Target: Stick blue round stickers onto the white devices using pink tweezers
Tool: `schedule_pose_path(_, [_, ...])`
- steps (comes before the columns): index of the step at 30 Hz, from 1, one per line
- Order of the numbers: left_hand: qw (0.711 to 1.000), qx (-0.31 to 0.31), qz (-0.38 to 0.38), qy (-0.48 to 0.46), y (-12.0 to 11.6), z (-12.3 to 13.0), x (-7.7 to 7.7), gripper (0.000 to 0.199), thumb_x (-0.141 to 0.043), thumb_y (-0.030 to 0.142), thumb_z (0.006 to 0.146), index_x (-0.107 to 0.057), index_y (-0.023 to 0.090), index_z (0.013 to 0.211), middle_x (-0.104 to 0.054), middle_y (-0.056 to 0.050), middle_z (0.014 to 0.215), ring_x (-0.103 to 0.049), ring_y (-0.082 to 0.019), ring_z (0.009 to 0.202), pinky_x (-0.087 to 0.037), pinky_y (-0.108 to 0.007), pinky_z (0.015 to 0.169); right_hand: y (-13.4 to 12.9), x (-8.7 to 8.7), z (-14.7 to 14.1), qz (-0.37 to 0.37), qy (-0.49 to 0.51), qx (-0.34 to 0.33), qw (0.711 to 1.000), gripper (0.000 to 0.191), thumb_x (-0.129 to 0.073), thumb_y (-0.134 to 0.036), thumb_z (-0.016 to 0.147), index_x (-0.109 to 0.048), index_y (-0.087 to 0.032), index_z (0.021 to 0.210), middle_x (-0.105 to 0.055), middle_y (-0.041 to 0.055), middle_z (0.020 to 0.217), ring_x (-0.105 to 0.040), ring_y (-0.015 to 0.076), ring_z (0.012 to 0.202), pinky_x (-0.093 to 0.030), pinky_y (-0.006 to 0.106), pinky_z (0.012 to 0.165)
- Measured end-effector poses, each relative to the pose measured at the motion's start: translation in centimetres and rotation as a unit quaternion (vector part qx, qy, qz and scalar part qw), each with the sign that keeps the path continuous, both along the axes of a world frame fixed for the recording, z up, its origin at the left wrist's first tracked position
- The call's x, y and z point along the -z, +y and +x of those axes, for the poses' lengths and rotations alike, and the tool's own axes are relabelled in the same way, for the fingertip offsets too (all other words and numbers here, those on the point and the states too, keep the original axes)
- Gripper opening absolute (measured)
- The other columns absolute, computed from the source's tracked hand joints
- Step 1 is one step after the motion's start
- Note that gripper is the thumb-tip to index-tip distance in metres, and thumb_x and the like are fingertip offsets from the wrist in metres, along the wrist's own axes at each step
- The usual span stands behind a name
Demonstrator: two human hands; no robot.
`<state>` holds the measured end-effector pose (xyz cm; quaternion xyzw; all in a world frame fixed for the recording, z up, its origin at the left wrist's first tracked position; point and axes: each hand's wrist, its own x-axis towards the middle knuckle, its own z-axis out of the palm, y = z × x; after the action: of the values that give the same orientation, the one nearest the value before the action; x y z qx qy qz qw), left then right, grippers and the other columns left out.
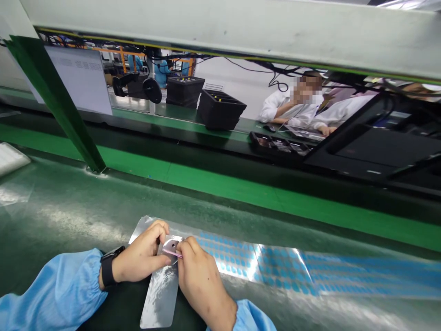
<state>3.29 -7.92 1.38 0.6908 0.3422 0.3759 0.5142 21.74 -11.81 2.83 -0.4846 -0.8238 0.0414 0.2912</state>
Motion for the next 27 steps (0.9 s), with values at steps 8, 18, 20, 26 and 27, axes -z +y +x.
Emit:
schedule_pose_path(8, [0.989, -0.02, -0.064, -0.134, -0.7, 0.5, 0.2, 0.035, -0.069, 0.006, 0.067, -0.04, 0.021, 0.078, -0.047, -0.004, 0.103, -0.045, -0.019, 0.097, -0.039, -0.03, 0.083, -0.4, -0.6, -0.6, 0.074, -0.012, 0.016, 0.997, 0.027, -0.035, 0.002, 0.089, -0.049, -0.022, 0.09, -0.057, 0.0019, 0.078, -0.059, 0.0155, 0.057, -0.042, 0.026, 0.051])
schedule_pose_path(18, [0.968, 0.002, -0.126, -0.218, -0.9, 0.4, -0.6, 0.035, -0.072, 0.007, 0.068, -0.041, 0.021, 0.079, -0.042, -0.003, 0.105, -0.042, -0.016, 0.096, -0.038, -0.028, 0.081, -1.2, -0.5, -0.2, 0.114, 0.003, -0.007, 0.993, 0.026, -0.036, 0.001, 0.09, -0.049, -0.022, 0.091, -0.056, 0.0028, 0.08, -0.058, 0.0163, 0.066, -0.048, 0.025, 0.058])
schedule_pose_path(20, [0.962, 0.007, -0.142, -0.231, -0.9, 0.3, -0.6, 0.036, -0.073, 0.008, 0.068, -0.041, 0.021, 0.08, -0.041, -0.002, 0.105, -0.042, -0.015, 0.093, -0.039, -0.027, 0.078, -1.2, -0.6, -0.1, 0.113, 0.007, -0.014, 0.993, 0.023, -0.038, -0.001, 0.093, -0.049, -0.021, 0.091, -0.057, 0.0031, 0.08, -0.058, 0.0165, 0.067, -0.049, 0.025, 0.06])
schedule_pose_path(26, [0.951, 0.02, -0.174, -0.253, -0.9, 0.3, -1.0, 0.043, -0.079, 0.014, 0.069, -0.038, 0.021, 0.078, -0.039, -0.001, 0.102, -0.041, -0.012, 0.084, -0.039, -0.024, 0.072, -1.4, -1.0, 0.0, 0.115, 0.018, -0.023, 0.993, 0.021, -0.04, -0.003, 0.095, -0.051, -0.02, 0.092, -0.059, 0.0035, 0.08, -0.059, 0.0164, 0.068, -0.05, 0.025, 0.061])
schedule_pose_path(27, [0.95, 0.023, -0.177, -0.256, -0.9, 0.3, -1.0, 0.044, -0.08, 0.016, 0.069, -0.037, 0.021, 0.078, -0.039, -0.001, 0.102, -0.041, -0.011, 0.083, -0.039, -0.023, 0.071, -1.5, -1.1, 0.0, 0.113, 0.019, -0.022, 0.993, 0.021, -0.04, -0.003, 0.095, -0.052, -0.02, 0.092, -0.059, 0.0038, 0.08, -0.06, 0.0167, 0.069, -0.051, 0.025, 0.062])
